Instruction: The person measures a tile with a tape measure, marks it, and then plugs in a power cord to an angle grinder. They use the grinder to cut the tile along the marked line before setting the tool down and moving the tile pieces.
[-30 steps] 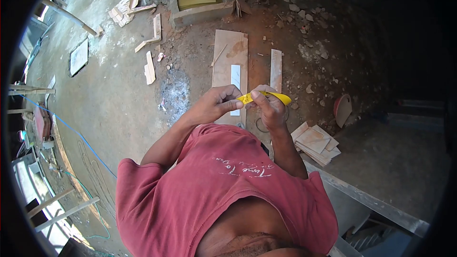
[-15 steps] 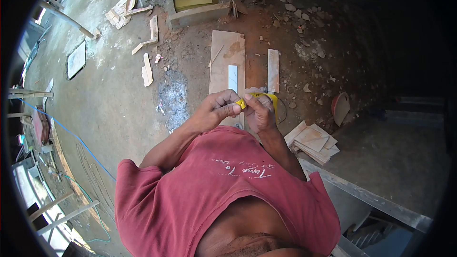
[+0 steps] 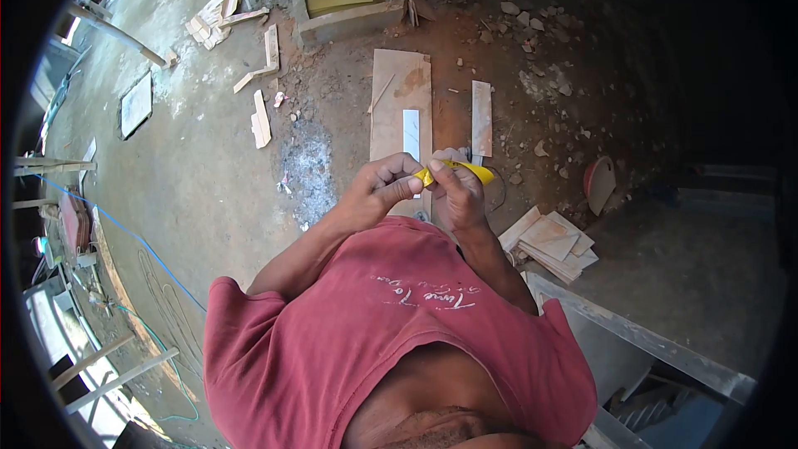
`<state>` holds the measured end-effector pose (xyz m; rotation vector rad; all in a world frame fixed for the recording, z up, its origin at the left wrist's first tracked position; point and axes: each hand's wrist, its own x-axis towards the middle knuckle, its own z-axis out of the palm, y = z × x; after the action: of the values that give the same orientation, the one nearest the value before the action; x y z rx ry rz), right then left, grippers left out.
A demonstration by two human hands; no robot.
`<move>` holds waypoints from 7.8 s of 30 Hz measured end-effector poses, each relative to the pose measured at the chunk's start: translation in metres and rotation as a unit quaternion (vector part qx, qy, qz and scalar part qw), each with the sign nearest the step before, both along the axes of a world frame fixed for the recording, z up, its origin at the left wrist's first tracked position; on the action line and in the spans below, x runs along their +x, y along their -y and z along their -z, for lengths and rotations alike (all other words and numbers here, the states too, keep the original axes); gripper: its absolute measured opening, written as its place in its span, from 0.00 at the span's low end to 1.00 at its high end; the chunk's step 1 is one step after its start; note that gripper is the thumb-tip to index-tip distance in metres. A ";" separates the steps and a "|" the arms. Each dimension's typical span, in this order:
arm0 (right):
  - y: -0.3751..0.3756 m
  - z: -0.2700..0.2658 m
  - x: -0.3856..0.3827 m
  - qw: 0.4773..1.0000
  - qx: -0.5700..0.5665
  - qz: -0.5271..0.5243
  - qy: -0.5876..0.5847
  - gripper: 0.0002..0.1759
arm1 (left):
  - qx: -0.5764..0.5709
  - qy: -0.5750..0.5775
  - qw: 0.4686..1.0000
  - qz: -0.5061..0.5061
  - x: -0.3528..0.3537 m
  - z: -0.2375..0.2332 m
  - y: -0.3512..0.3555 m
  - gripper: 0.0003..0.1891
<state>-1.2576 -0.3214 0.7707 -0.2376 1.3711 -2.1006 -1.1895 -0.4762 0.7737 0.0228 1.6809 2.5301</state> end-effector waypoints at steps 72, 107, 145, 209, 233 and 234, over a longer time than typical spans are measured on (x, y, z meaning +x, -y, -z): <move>-0.177 0.072 -0.124 0.871 0.059 0.487 -0.022 0.21 | -0.289 0.145 0.944 0.061 0.045 0.086 0.151 0.06; -0.134 0.097 -0.152 0.966 0.186 0.180 -0.020 0.15 | -0.378 0.438 0.808 -0.117 0.221 0.280 0.092 0.16; -0.092 0.358 -0.137 0.968 0.217 0.122 0.045 0.18 | -0.436 0.161 0.849 -0.250 -0.038 0.388 -0.042 0.19; -0.148 0.909 -0.094 0.858 0.417 0.129 -0.269 0.17 | -0.547 0.163 0.819 0.061 -0.135 0.914 -0.124 0.15; -0.152 0.924 -0.093 0.785 0.449 0.163 -0.393 0.11 | -0.562 0.170 0.807 0.068 -0.138 0.928 -0.126 0.12; -0.154 0.923 -0.094 0.781 0.447 0.157 -0.406 0.12 | -0.562 0.170 0.806 0.068 -0.137 0.930 -0.126 0.12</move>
<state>-1.3515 -0.1676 -0.1525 -0.5671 2.9262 -1.3051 -1.3269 -0.3502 -0.1559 -0.3568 2.5317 1.0023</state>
